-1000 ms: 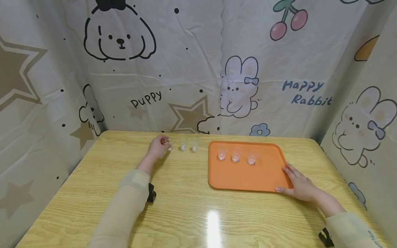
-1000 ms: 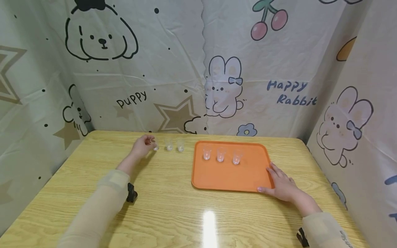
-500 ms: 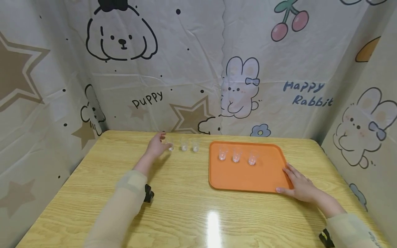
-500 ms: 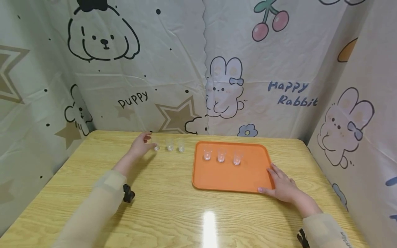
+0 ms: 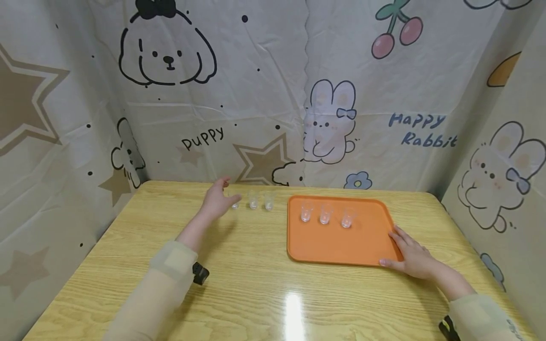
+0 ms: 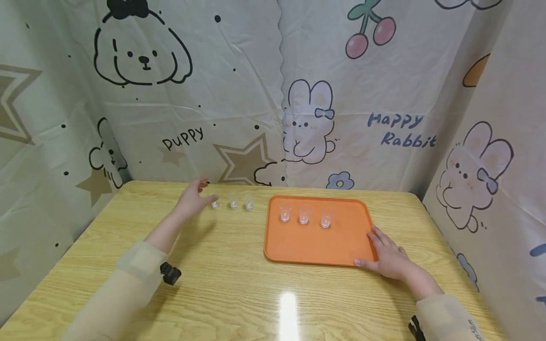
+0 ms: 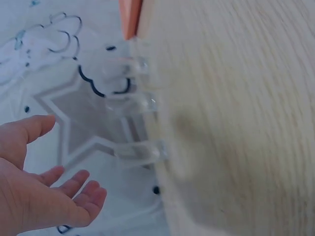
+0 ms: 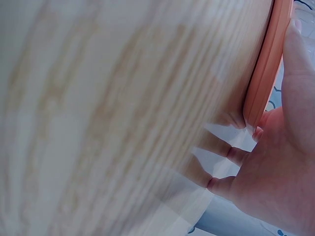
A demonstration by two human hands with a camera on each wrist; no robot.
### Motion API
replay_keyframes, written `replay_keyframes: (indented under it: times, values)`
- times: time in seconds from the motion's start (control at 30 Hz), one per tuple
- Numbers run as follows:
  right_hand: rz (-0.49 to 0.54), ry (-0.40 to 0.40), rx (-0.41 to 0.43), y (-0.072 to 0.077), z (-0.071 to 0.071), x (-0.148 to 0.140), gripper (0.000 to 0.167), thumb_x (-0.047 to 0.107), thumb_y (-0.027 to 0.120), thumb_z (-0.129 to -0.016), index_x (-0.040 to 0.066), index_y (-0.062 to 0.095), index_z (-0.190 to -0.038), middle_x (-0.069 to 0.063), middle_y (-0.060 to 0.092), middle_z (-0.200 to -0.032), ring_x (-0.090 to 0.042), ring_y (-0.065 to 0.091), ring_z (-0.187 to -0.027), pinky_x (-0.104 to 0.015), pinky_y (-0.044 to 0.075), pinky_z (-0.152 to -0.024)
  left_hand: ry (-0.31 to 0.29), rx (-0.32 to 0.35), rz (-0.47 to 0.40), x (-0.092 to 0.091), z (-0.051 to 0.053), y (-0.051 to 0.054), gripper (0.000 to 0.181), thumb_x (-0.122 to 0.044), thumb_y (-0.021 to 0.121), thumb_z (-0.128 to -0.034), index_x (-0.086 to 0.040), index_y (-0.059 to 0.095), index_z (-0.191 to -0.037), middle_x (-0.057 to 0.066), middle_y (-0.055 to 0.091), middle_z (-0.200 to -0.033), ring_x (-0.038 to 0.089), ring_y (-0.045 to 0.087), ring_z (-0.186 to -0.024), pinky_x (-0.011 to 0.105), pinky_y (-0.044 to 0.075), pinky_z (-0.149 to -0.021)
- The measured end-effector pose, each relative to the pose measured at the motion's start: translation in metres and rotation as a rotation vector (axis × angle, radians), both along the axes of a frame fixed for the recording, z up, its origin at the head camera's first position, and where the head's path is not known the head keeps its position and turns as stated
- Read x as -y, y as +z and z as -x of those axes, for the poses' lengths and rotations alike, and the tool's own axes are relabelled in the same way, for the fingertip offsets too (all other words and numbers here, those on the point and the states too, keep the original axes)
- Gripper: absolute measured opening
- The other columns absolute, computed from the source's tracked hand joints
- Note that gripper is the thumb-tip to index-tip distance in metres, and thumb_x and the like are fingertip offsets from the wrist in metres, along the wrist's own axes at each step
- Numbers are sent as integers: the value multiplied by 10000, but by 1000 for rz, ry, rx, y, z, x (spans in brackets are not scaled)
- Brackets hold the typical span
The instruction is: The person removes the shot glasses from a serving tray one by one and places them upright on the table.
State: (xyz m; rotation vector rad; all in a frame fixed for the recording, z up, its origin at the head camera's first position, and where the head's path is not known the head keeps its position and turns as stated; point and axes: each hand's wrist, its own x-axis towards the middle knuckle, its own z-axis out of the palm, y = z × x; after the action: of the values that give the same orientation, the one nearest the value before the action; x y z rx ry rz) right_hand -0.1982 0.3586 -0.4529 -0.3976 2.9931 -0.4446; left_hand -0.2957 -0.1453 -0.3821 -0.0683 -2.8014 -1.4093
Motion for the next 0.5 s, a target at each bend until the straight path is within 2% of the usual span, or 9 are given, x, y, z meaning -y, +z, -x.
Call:
replay_keyframes:
  times: [0.27, 0.5]
  values:
    - [6, -3, 11, 1, 0, 1, 916, 509, 649, -829, -98, 285, -1411, -305, 165, -1487, -558, 234, -1277, -755, 236, -894, -73, -15, -43, -22, -18, 18, 775, -282, 663, -875, -55, 232, -1477, 176, 359, -1454, 364, 311, -1340, 511, 306, -1075]
    - [7, -5, 4, 0, -1, 1, 918, 512, 651, -826, -99, 293, -1409, -304, 176, -1485, -554, 238, -1281, -750, 240, -900, -136, -29, -96, -46, -26, 24, 760, -298, 682, -864, -101, 270, -1471, 132, 401, -1431, 324, 336, -1330, 484, 328, -1068]
